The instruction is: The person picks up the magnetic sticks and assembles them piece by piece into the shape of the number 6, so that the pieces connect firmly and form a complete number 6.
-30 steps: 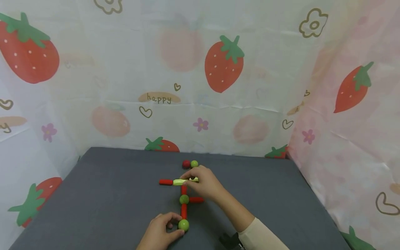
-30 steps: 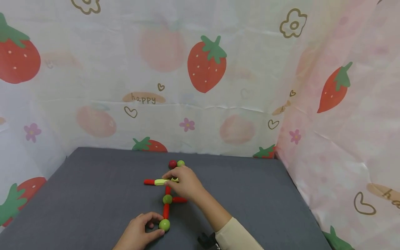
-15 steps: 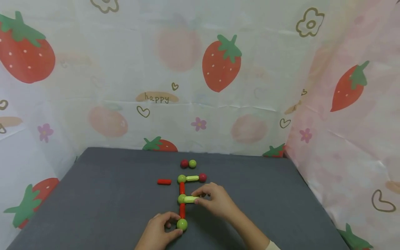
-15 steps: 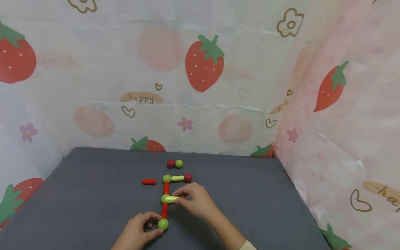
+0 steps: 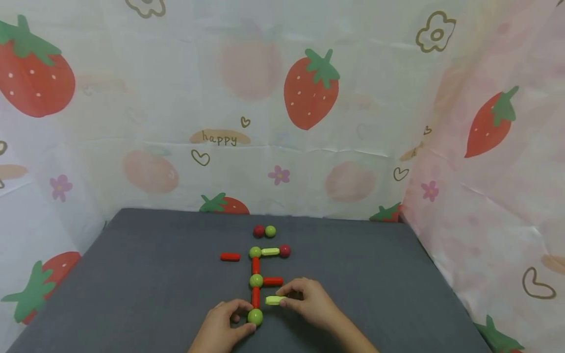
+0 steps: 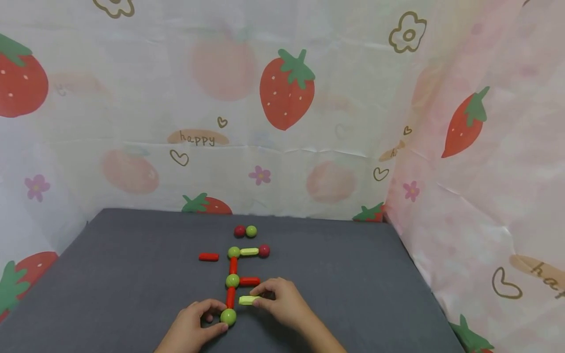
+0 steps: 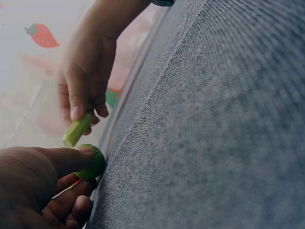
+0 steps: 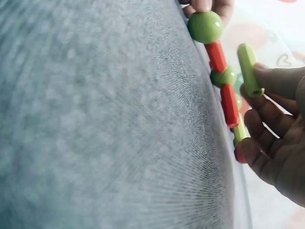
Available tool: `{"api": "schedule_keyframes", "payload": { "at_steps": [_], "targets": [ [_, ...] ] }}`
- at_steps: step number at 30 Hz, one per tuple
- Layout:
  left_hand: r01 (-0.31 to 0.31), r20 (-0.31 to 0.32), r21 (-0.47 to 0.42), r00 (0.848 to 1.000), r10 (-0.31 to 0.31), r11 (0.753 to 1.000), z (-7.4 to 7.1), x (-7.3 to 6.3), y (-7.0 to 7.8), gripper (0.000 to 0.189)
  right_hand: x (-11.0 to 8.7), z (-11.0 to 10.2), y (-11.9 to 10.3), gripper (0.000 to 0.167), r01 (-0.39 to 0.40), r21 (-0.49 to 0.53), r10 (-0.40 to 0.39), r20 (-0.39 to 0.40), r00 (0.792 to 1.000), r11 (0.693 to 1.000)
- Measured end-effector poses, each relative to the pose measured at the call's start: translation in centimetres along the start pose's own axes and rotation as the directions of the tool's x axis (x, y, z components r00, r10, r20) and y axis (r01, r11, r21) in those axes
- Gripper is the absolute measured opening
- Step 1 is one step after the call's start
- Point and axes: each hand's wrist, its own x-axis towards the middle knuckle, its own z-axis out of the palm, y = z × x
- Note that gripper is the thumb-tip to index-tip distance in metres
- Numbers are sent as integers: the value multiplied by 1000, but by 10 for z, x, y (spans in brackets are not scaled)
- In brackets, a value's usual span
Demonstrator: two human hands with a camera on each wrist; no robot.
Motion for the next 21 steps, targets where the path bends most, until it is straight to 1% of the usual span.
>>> {"api": "schedule_keyframes", "payload": {
  "at_steps": [4, 7, 11, 16, 21],
  "targets": [
    [-7, -2, 1, 1000, 7, 1000, -1, -1, 0, 37, -2, 3, 4, 15, -26, 88, 24, 22, 999, 996],
    [-18, -3, 1, 1000, 18, 1000, 0, -1, 0, 36, -3, 8, 6, 16, -20, 121, 15, 40, 999, 992],
    [-23, 1, -2, 1000, 23, 1000, 0, 0, 0, 35, -4, 12, 8, 15, -7, 88, 2, 55, 998, 996],
    [-22, 5, -9, 1000, 22, 1000, 0, 0, 0, 35, -5, 14, 10, 14, 4, 10, -4, 40, 999, 1000],
    [-22, 5, -7, 1000, 22, 1000, 0, 0, -1, 35, -5, 17, 10, 13, 0, -10, 0, 44, 999, 1000]
  ]
}}
